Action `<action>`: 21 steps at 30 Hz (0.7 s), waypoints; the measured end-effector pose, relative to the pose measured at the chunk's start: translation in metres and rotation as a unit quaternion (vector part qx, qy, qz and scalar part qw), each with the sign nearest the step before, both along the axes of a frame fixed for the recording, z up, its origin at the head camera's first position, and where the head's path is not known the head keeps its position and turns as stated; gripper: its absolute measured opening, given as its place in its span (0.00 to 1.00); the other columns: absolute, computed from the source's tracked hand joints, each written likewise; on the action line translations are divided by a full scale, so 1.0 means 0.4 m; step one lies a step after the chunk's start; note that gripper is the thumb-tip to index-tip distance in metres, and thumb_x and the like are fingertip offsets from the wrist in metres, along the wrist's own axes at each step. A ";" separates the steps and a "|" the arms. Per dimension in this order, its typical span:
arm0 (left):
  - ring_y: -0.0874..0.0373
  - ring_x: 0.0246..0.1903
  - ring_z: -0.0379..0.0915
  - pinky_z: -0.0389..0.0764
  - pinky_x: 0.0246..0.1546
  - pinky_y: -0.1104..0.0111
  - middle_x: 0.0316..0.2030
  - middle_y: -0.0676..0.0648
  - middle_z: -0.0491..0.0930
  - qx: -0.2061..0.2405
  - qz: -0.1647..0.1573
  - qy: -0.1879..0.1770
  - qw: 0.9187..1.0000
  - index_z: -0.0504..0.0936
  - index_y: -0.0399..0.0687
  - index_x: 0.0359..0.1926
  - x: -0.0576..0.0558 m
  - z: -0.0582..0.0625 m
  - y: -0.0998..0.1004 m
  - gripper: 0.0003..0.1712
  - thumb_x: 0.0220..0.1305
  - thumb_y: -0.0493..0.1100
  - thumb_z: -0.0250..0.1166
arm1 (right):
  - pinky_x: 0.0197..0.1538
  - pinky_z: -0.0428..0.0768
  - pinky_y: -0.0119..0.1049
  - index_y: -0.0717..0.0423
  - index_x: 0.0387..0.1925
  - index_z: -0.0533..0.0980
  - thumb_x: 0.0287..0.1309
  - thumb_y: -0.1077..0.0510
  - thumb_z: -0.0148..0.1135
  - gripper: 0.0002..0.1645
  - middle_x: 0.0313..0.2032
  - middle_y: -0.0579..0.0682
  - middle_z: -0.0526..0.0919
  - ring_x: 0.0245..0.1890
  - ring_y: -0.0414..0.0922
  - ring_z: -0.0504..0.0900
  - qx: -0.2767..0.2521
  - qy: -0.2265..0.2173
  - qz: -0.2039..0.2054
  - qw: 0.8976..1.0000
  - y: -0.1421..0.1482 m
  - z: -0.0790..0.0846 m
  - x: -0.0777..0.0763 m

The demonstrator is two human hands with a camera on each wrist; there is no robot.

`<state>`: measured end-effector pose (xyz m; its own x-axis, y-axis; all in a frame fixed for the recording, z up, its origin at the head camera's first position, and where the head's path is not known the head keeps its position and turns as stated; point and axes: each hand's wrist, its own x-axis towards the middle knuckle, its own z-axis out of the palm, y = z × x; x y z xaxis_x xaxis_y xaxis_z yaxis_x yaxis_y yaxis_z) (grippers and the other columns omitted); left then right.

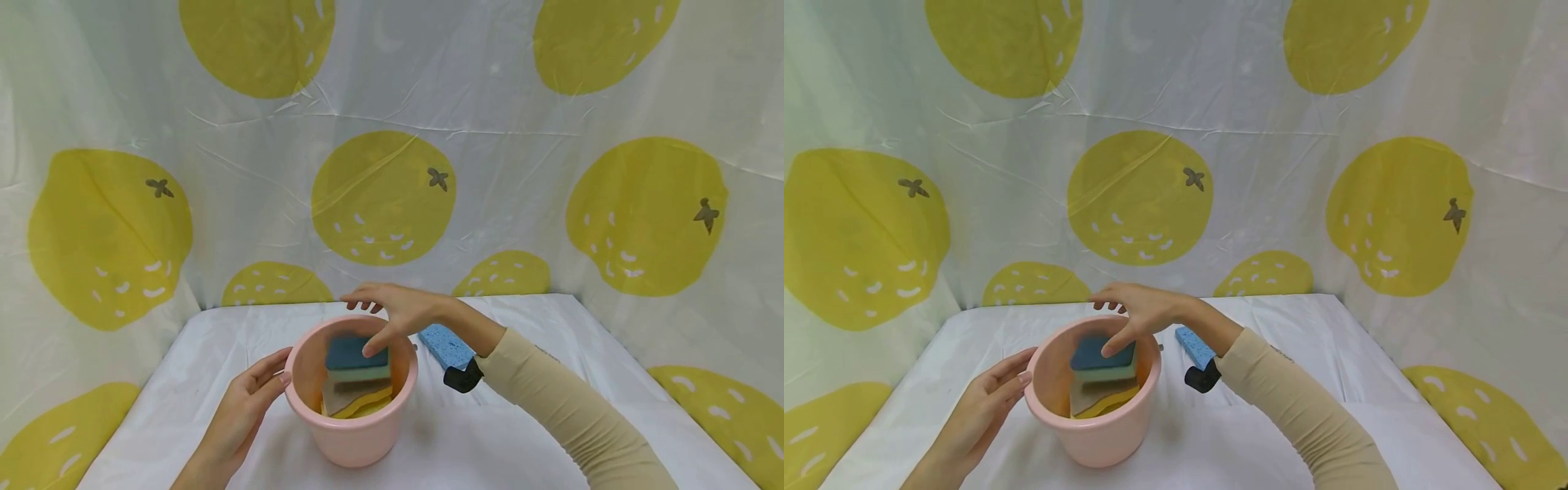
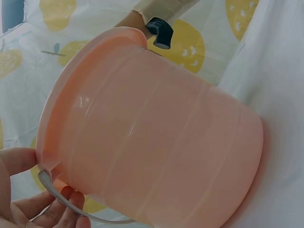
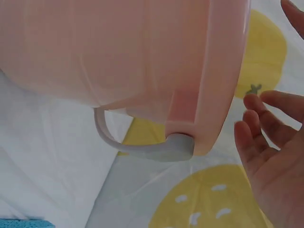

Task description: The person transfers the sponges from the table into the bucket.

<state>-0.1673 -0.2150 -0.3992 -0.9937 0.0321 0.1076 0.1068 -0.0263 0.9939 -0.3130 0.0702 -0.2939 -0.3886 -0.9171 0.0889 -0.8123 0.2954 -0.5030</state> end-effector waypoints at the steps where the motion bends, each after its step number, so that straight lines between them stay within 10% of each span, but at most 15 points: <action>1: 0.55 0.59 0.77 0.71 0.58 0.76 0.69 0.39 0.71 0.000 0.000 0.001 1.000 0.68 0.35 0.73 0.000 -0.001 0.000 0.31 0.75 0.40 0.63 | 0.64 0.74 0.40 0.55 0.78 0.62 0.55 0.42 0.75 0.55 0.64 0.48 0.73 0.61 0.48 0.73 -0.001 -0.004 -0.001 1.000 0.004 -0.001 -0.001; 21: 0.54 0.59 0.77 0.70 0.58 0.75 0.69 0.39 0.71 0.000 -0.005 0.009 1.000 0.68 0.35 0.73 -0.002 -0.005 -0.002 0.30 0.75 0.40 0.63 | 0.65 0.73 0.45 0.53 0.77 0.65 0.60 0.43 0.72 0.49 0.67 0.48 0.72 0.61 0.45 0.73 -0.017 0.003 -0.032 0.999 0.096 -0.016 -0.026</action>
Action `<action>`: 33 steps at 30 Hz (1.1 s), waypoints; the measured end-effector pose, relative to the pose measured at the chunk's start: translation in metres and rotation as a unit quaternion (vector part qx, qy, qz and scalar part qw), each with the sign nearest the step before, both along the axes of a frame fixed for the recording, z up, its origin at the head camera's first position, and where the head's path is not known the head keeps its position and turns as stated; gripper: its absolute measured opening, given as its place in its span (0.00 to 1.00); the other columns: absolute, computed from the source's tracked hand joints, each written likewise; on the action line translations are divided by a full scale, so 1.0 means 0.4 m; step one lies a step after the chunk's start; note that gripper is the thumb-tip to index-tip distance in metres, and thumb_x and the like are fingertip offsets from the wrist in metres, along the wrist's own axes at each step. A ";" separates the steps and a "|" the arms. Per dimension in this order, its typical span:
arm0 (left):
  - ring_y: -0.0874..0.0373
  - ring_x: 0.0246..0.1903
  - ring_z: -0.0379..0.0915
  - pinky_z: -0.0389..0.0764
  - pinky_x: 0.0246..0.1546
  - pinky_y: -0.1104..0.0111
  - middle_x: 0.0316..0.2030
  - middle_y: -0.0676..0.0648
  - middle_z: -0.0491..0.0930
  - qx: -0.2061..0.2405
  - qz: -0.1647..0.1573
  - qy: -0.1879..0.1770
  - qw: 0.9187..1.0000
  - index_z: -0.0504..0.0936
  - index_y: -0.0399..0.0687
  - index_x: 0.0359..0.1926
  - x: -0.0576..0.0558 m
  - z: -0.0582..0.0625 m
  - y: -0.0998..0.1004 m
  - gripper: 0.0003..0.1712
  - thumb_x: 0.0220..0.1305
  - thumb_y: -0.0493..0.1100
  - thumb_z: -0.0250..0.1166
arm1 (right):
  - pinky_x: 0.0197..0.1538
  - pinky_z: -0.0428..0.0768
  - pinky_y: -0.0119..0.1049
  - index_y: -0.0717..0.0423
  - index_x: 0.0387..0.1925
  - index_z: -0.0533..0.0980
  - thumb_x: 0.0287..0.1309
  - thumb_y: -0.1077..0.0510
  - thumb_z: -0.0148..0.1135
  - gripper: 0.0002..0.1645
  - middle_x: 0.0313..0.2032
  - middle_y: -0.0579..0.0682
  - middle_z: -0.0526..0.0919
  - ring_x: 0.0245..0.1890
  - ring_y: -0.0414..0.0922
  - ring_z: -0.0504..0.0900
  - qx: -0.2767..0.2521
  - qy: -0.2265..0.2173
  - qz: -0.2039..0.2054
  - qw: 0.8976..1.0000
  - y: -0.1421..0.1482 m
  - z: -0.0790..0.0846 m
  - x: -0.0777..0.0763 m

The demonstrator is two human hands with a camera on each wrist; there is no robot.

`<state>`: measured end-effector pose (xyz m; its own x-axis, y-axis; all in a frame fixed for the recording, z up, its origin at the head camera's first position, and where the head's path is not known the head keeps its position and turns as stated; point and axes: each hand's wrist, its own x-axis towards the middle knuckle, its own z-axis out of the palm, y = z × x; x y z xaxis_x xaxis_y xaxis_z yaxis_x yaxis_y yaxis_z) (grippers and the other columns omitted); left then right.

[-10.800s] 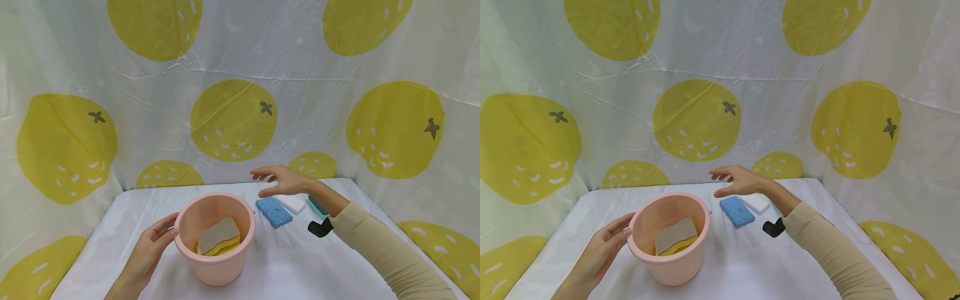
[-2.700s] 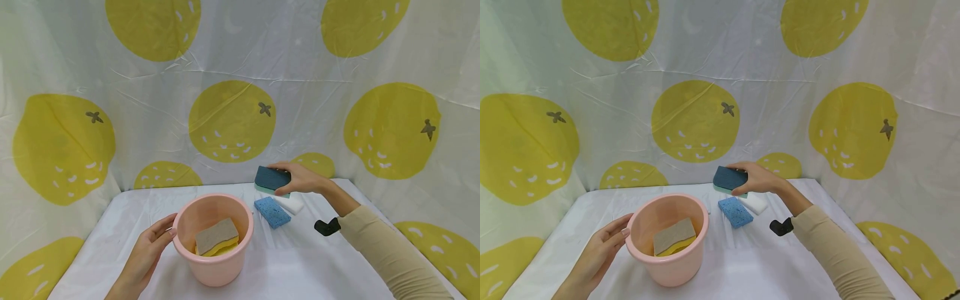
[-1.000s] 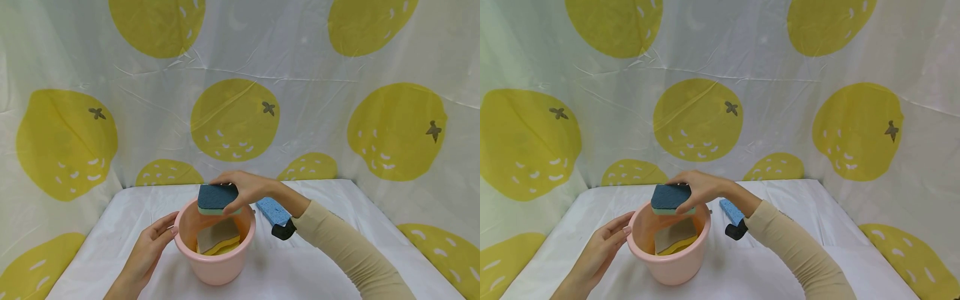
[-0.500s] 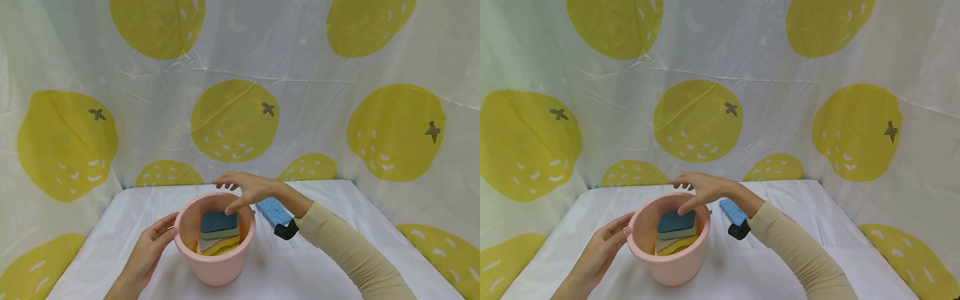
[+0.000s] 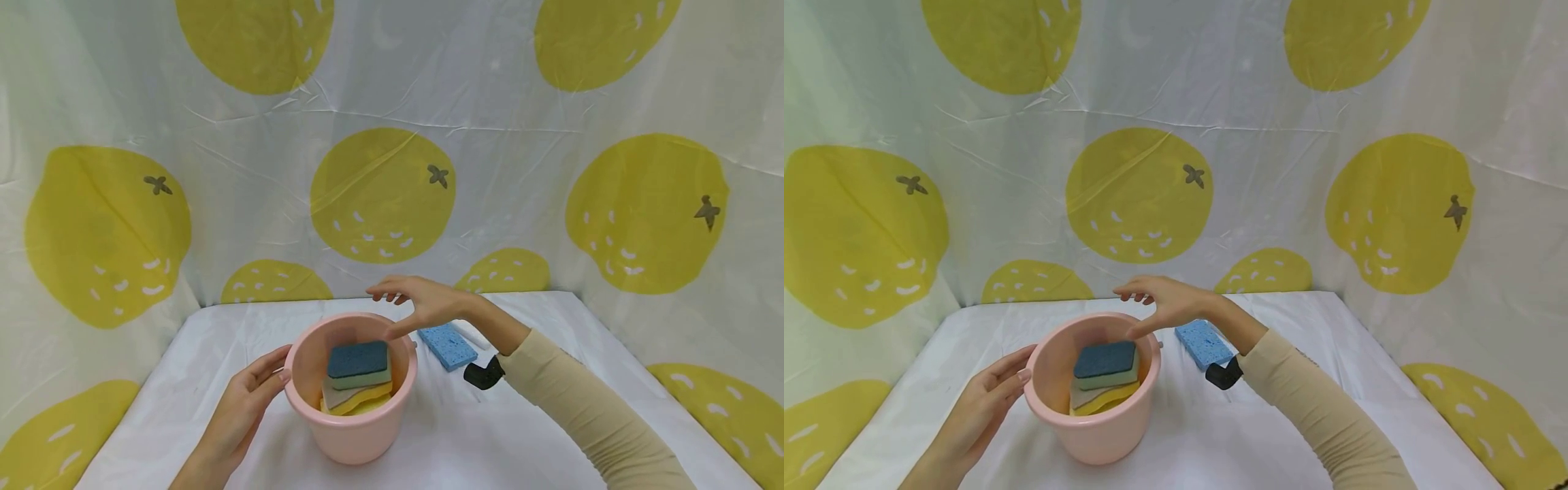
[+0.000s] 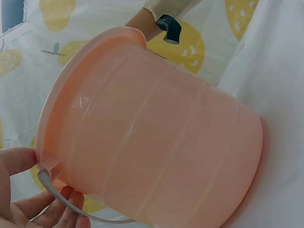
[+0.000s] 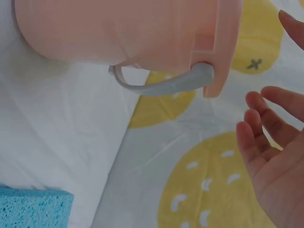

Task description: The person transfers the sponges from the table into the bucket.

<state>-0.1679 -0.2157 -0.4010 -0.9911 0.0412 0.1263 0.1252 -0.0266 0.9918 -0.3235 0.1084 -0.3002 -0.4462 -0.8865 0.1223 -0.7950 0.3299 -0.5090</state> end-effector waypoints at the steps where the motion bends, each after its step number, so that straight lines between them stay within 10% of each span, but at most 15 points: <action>1: 0.54 0.59 0.77 0.70 0.58 0.76 0.69 0.39 0.71 0.000 0.000 0.000 1.000 0.68 0.35 0.73 0.000 0.000 0.000 0.30 0.75 0.40 0.63 | 0.65 0.73 0.45 0.53 0.77 0.65 0.60 0.43 0.72 0.48 0.67 0.48 0.72 0.61 0.45 0.73 -0.001 0.001 -0.005 1.000 0.005 -0.001 -0.001; 33: 0.57 0.61 0.75 0.70 0.58 0.76 0.69 0.39 0.71 0.000 0.002 -0.004 1.000 0.68 0.36 0.73 0.002 -0.002 -0.001 0.30 0.75 0.40 0.63 | 0.65 0.73 0.55 0.59 0.76 0.65 0.59 0.44 0.73 0.49 0.63 0.55 0.74 0.58 0.52 0.73 -0.017 -0.040 -0.166 0.985 0.225 -0.079 -0.078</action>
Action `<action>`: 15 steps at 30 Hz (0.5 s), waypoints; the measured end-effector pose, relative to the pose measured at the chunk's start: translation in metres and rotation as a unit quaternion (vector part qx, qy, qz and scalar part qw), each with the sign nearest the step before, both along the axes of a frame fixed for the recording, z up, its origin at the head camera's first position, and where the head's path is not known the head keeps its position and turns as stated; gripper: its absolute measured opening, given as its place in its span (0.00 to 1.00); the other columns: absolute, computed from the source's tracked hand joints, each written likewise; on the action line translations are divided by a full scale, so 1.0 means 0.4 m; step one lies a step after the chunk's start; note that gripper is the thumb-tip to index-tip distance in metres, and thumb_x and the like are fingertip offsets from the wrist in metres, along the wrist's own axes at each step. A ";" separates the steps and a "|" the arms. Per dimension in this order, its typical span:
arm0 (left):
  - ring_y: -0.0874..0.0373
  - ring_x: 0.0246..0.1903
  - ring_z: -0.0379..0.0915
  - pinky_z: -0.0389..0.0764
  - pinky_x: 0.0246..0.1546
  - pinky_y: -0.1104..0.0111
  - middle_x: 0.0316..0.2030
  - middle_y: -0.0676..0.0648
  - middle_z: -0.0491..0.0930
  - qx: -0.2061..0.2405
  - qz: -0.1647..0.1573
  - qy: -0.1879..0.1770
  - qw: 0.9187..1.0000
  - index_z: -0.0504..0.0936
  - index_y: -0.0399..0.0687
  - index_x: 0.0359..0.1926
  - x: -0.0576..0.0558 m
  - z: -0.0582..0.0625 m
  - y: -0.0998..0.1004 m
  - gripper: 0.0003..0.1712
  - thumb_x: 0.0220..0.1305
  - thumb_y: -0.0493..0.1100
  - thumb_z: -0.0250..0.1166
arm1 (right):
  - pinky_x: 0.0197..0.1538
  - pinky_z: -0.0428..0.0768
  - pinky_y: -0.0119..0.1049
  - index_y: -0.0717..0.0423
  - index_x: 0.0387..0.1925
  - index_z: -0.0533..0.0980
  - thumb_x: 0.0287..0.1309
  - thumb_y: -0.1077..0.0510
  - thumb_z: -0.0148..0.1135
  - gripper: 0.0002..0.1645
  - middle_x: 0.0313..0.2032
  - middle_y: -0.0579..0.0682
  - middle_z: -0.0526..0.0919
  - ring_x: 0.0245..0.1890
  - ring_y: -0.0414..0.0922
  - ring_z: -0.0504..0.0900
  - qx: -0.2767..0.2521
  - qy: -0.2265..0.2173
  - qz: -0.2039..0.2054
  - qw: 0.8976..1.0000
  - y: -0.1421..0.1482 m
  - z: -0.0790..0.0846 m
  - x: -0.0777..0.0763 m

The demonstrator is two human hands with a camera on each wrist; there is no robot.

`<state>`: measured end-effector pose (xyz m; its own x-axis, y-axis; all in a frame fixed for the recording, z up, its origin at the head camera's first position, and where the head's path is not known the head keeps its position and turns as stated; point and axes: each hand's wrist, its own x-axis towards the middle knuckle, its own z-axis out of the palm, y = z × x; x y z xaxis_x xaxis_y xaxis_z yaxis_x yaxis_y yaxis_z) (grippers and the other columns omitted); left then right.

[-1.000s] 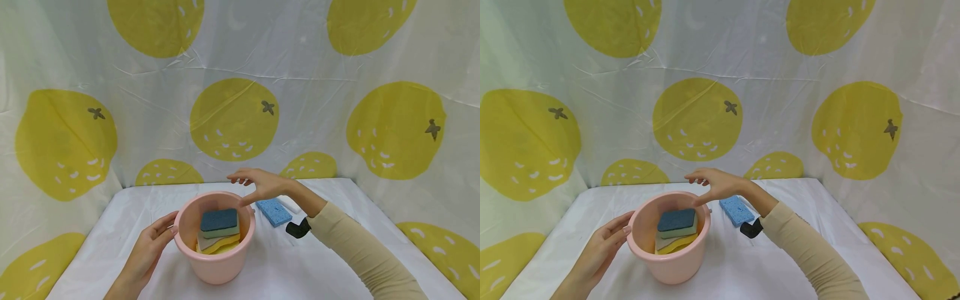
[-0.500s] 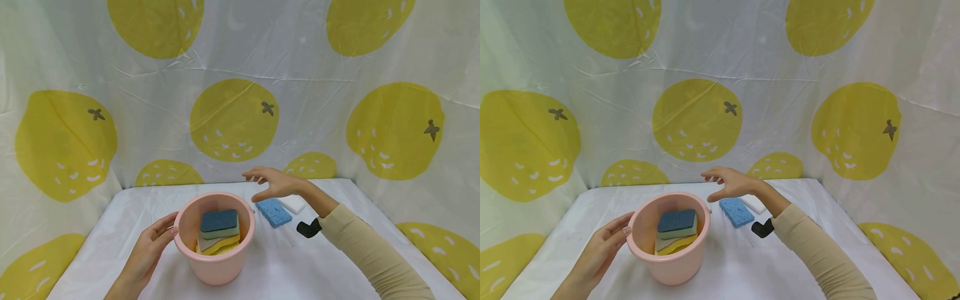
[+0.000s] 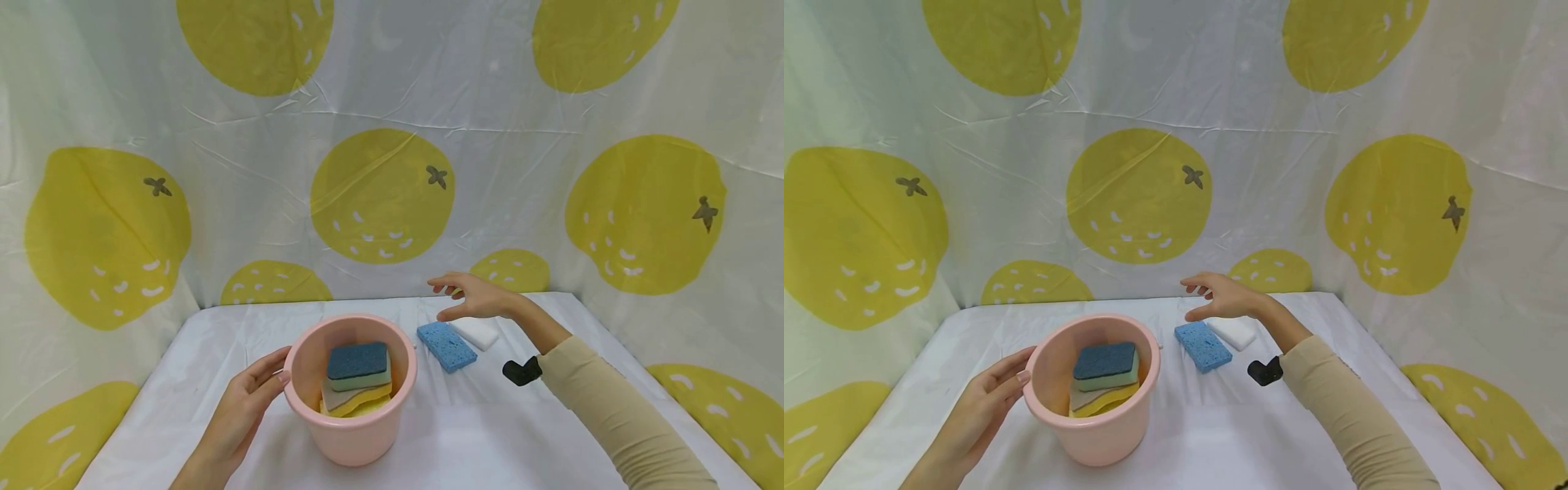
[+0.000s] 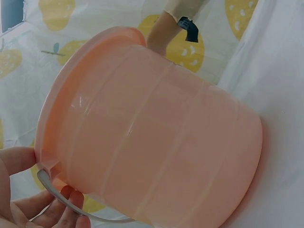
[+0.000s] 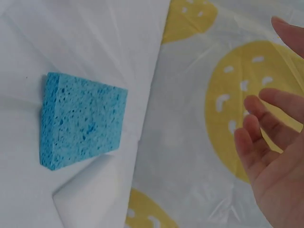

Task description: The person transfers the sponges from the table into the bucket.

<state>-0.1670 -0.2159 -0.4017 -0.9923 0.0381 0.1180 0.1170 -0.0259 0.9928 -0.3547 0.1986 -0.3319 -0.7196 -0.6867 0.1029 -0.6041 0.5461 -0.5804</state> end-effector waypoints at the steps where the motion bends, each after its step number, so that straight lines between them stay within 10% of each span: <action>1: 0.56 0.61 0.75 0.70 0.58 0.76 0.69 0.39 0.71 0.001 0.000 0.000 1.000 0.68 0.36 0.73 0.000 0.000 0.000 0.30 0.75 0.40 0.63 | 0.65 0.73 0.55 0.59 0.76 0.65 0.60 0.44 0.73 0.49 0.63 0.55 0.74 0.58 0.52 0.73 -0.002 -0.003 -0.004 1.000 0.008 -0.004 -0.003; 15: 0.56 0.61 0.75 0.71 0.58 0.76 0.69 0.39 0.70 0.001 -0.005 0.002 1.000 0.68 0.36 0.73 0.001 0.001 0.000 0.30 0.75 0.40 0.63 | 0.66 0.70 0.58 0.66 0.74 0.65 0.61 0.46 0.72 0.48 0.62 0.60 0.75 0.58 0.56 0.72 -0.022 -0.030 -0.065 0.997 0.103 -0.066 -0.033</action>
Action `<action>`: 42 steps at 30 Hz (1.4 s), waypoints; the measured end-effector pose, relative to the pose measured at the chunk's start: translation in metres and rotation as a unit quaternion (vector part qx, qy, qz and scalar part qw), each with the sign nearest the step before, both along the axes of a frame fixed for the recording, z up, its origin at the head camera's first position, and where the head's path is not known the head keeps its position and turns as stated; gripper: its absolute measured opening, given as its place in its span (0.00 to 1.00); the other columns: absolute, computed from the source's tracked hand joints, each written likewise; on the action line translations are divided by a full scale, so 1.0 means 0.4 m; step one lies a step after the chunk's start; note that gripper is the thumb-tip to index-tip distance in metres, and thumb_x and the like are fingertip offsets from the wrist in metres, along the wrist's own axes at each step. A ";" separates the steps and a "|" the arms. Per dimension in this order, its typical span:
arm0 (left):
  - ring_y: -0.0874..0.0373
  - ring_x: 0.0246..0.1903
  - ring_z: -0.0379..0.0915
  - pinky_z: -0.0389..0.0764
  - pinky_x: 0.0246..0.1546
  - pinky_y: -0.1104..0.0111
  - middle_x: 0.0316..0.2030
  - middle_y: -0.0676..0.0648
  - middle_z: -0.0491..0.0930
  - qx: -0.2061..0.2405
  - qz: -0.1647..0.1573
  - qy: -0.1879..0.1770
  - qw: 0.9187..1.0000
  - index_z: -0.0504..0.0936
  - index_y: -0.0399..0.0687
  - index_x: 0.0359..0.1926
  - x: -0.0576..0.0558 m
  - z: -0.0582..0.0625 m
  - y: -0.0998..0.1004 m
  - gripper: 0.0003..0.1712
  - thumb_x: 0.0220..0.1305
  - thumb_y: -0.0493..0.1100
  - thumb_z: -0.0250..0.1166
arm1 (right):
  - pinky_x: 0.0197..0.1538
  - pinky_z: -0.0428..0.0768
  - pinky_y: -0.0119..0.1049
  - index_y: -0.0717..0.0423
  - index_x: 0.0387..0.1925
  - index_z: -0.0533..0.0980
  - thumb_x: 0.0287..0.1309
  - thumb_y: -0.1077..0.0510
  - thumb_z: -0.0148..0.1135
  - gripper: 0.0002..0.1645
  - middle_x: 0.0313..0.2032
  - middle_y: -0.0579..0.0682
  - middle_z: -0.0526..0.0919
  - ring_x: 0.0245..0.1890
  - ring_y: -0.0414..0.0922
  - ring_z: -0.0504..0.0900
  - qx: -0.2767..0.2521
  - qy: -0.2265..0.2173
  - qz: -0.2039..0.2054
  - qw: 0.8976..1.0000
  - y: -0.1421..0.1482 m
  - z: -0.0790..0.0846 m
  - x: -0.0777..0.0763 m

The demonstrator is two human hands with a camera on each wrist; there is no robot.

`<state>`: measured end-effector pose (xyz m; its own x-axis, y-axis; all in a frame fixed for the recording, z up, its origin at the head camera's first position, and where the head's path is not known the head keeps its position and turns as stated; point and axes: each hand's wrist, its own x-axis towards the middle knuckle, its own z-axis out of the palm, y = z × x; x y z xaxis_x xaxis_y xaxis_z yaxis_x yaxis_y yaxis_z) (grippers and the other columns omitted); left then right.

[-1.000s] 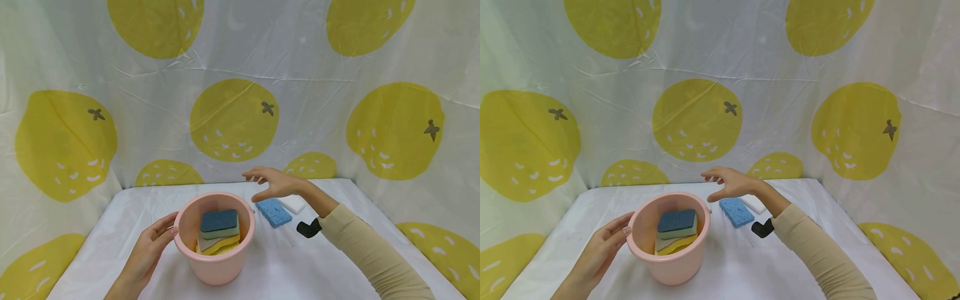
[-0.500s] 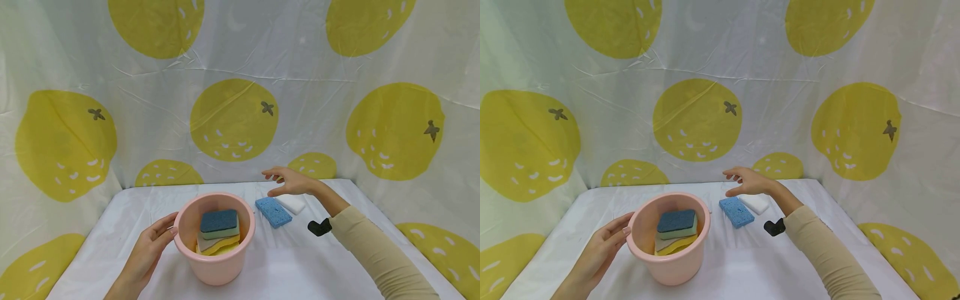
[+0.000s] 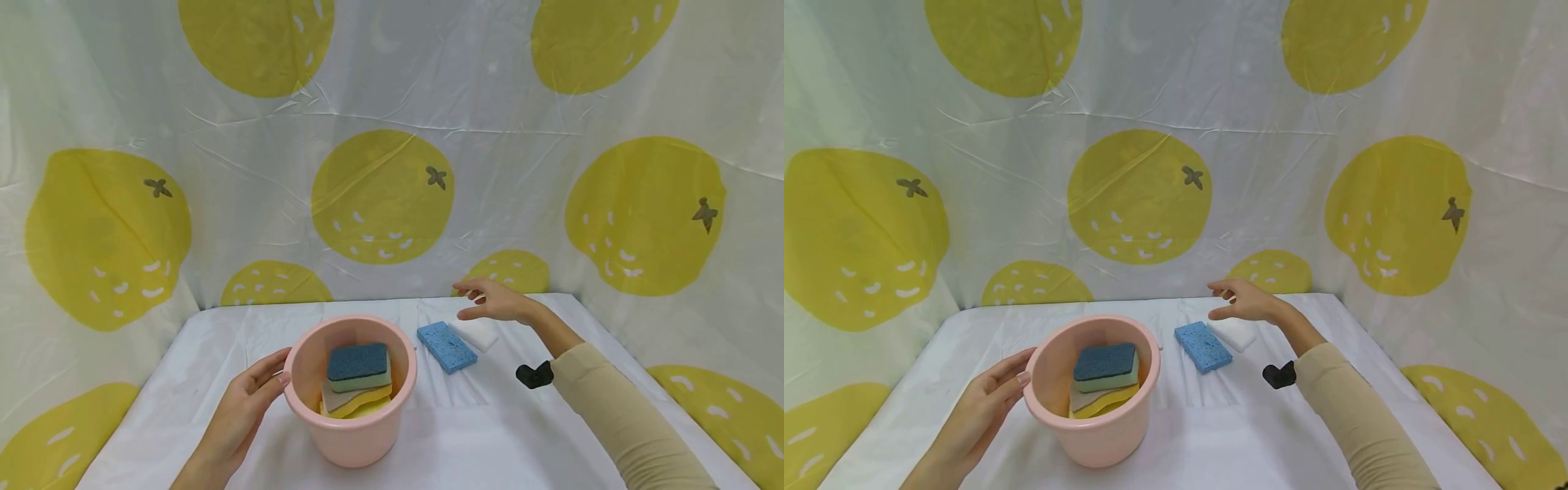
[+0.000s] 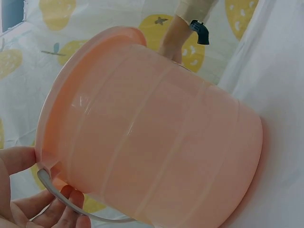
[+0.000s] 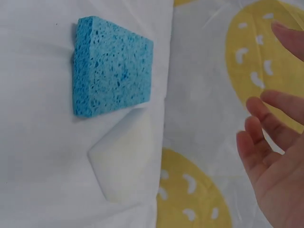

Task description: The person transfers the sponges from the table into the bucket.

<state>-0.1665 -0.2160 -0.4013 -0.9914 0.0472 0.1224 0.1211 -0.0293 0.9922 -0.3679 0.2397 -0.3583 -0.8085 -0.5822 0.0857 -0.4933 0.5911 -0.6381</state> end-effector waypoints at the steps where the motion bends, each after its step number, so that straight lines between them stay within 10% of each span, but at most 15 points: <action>1: 0.56 0.61 0.75 0.71 0.58 0.76 0.69 0.39 0.70 0.000 0.000 0.000 1.000 0.68 0.36 0.73 0.000 0.000 0.000 0.30 0.75 0.40 0.63 | 0.66 0.70 0.58 0.66 0.74 0.65 0.62 0.46 0.72 0.48 0.62 0.60 0.74 0.59 0.56 0.72 0.001 -0.001 -0.005 1.000 0.006 -0.005 -0.002; 42: 0.61 0.66 0.68 0.71 0.59 0.75 0.70 0.41 0.70 -0.004 0.005 -0.004 1.000 0.69 0.37 0.73 0.000 0.001 0.002 0.30 0.75 0.41 0.63 | 0.67 0.67 0.62 0.73 0.74 0.61 0.56 0.46 0.78 0.56 0.68 0.72 0.68 0.67 0.69 0.67 0.024 -0.056 -0.148 0.987 0.103 -0.271 -0.049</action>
